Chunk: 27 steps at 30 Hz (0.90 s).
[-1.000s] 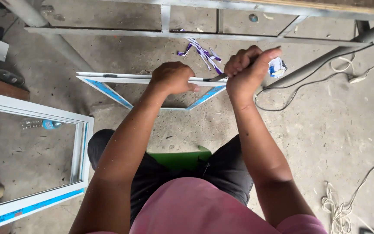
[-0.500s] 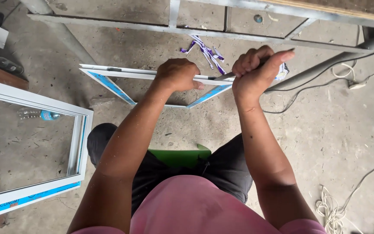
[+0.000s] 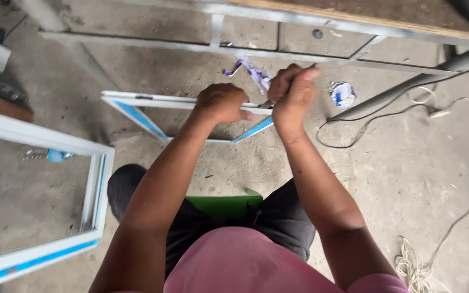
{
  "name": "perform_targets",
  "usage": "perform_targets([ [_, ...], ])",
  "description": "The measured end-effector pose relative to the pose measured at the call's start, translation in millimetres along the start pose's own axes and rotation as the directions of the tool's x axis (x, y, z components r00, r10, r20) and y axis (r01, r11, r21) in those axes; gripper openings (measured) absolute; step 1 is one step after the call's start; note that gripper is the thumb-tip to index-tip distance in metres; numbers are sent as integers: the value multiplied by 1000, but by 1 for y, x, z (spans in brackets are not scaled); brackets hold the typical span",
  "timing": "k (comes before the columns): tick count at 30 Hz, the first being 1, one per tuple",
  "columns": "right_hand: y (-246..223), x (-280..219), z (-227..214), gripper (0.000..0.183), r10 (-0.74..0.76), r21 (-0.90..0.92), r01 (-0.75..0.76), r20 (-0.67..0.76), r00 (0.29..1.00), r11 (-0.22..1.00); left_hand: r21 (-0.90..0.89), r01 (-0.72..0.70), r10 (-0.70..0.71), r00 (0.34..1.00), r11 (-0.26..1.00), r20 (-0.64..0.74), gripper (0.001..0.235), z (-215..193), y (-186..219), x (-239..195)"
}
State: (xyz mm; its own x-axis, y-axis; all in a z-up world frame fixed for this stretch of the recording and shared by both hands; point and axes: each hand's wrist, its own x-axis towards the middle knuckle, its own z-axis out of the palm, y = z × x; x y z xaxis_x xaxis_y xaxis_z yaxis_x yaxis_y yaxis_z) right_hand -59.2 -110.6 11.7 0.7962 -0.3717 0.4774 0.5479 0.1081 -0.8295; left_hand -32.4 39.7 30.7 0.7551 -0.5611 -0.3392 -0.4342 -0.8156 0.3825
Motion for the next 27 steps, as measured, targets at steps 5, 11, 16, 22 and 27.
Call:
perform_targets([
  [5,10,4,-11,73,31,98,-32,12,999,995,-35,31,-30,999,999,39,43,-17,11,-15],
  [11,4,6,-11,71,96,114,-93,-21,995,989,-11,30,-29,998,999,49,42,-16,11,-13],
  [16,1,-3,-1,74,76,24,-76,13,997,997,-31,72,-70,995,997,75,42,-16,15,-19],
  [22,18,3,1,70,90,123,-82,-60,994,989,-20,88,-86,992,996,90,38,-29,22,-25],
  [27,14,-8,0,70,86,116,-79,-57,995,990,-18,98,-96,990,995,103,34,-22,18,-22],
])
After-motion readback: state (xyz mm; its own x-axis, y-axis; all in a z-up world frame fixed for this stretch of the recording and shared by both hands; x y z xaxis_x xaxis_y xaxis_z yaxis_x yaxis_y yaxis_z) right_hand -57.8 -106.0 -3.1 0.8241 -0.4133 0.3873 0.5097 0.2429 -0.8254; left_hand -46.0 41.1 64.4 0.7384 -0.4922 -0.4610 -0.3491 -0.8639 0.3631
